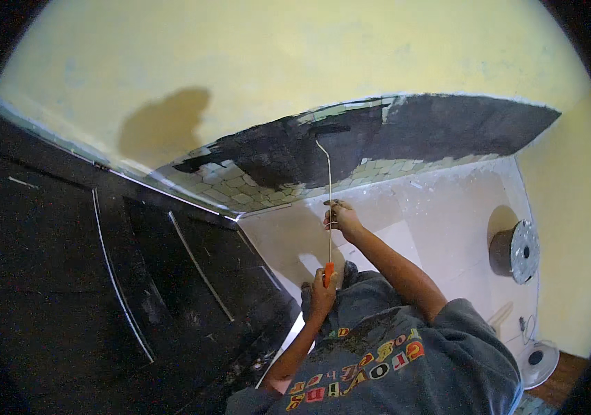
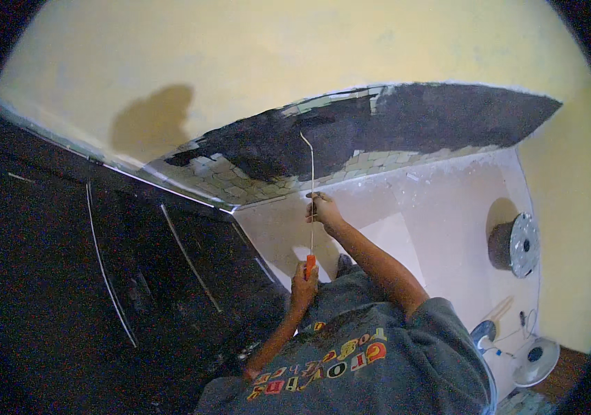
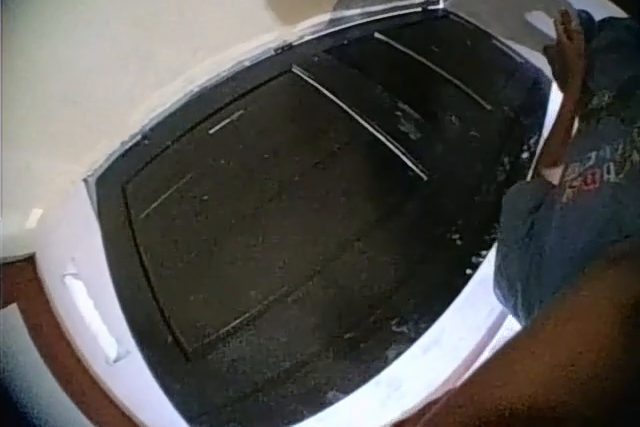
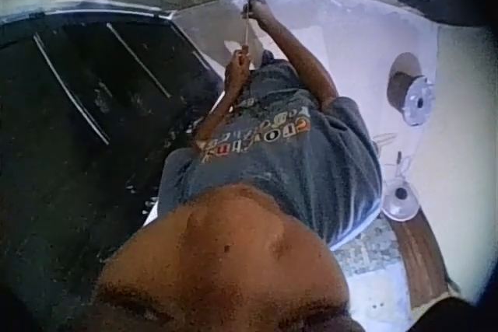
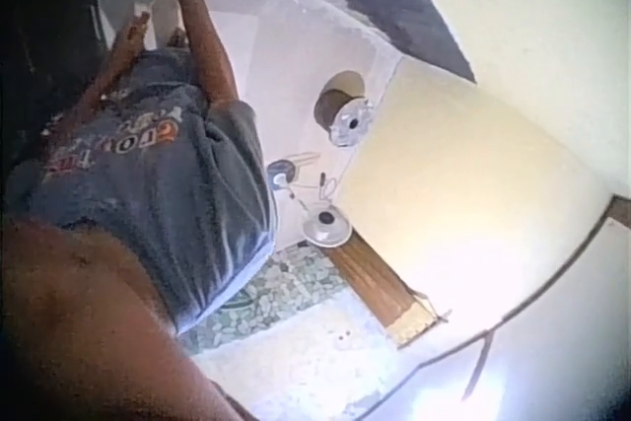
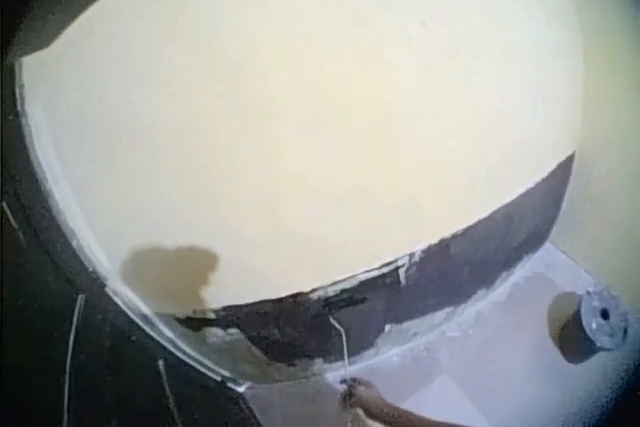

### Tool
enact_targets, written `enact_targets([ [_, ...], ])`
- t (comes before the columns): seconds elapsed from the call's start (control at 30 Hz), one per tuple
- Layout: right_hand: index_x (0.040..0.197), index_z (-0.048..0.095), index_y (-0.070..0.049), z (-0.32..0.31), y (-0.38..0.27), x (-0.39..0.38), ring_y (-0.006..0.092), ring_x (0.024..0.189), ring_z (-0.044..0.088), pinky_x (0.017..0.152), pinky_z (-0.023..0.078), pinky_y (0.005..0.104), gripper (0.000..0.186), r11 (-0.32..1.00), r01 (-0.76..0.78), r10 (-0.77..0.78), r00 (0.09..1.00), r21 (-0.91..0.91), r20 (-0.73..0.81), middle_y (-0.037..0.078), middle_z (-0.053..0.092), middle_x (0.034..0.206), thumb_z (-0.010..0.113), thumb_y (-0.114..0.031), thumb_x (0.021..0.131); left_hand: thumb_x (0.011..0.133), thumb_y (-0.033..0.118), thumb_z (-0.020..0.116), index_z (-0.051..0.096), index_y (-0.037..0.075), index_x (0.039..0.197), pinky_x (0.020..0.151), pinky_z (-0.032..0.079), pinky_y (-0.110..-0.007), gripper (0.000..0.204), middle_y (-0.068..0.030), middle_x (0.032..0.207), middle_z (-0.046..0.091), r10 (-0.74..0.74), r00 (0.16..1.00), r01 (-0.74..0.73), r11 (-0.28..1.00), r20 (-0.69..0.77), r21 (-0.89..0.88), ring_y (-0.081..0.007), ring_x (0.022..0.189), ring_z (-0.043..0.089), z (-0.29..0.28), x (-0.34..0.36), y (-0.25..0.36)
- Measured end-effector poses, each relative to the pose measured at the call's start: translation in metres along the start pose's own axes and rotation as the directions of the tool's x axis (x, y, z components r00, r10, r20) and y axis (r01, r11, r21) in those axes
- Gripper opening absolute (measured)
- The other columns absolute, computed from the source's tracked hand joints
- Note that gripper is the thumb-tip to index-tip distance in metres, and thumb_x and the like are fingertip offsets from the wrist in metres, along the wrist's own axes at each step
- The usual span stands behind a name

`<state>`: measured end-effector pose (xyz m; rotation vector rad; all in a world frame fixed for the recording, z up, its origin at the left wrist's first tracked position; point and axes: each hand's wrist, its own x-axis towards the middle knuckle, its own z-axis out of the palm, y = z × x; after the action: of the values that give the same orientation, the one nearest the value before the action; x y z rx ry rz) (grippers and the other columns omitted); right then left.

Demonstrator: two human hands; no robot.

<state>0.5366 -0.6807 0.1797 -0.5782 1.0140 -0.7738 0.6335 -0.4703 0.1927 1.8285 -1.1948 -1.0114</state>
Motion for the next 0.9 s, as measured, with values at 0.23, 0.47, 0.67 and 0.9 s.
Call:
enact_targets([
  [0.23,0.105,0.050,-0.009,0.017,-0.026,0.034,0.0129,0.050,0.046,0.046,0.042,0.0297,0.022,0.997,-0.018,0.013,0.998,-0.069,-0.069,0.002,0.049,0.065,0.041,-0.029,0.099,0.092,0.033,0.057,0.052,0.005,0.110,0.067,0.048,-0.047,0.034,-0.0233,0.085,0.063,-0.083,0.995,0.078,0.991,-0.047,-0.107,-0.0418,0.078,0.063,0.040,0.005,-0.013],
  [0.47,0.096,0.046,-0.013,-0.033,-0.016,0.073,0.0063,0.044,0.033,0.039,0.030,0.0226,0.013,0.973,0.121,-0.143,0.984,-0.196,-0.102,-0.004,0.038,0.059,0.042,-0.025,0.099,0.088,0.041,0.061,0.056,0.009,0.114,0.068,0.050,-0.051,0.041,-0.0240,0.085,0.065,-0.278,0.960,0.278,0.960,0.014,0.012,-0.0453,0.083,0.063,0.106,0.022,-0.049],
  [0.67,0.091,0.043,-0.014,-0.100,0.015,0.120,0.0031,0.048,0.032,0.041,0.028,0.0210,0.014,0.823,0.338,-0.429,0.897,-0.456,-0.109,-0.007,0.035,0.063,0.038,-0.021,0.101,0.084,0.040,0.066,0.068,0.006,0.097,0.068,0.051,-0.040,0.037,-0.0168,0.086,0.069,-0.544,0.839,0.543,0.839,0.018,0.044,-0.0299,0.077,0.067,0.192,0.078,-0.077],
  [0.9,0.082,0.042,-0.006,-0.044,0.040,0.159,0.0067,0.063,0.032,0.054,0.030,0.0234,0.024,0.690,0.446,-0.595,0.798,-0.570,-0.095,-0.003,0.035,0.070,0.040,-0.019,0.102,0.087,0.019,0.064,0.055,-0.005,0.111,0.081,0.050,-0.036,0.035,-0.0201,0.099,0.063,-0.461,0.886,0.397,0.813,-0.054,-0.426,-0.0247,0.098,0.061,0.251,0.106,-0.257],
])
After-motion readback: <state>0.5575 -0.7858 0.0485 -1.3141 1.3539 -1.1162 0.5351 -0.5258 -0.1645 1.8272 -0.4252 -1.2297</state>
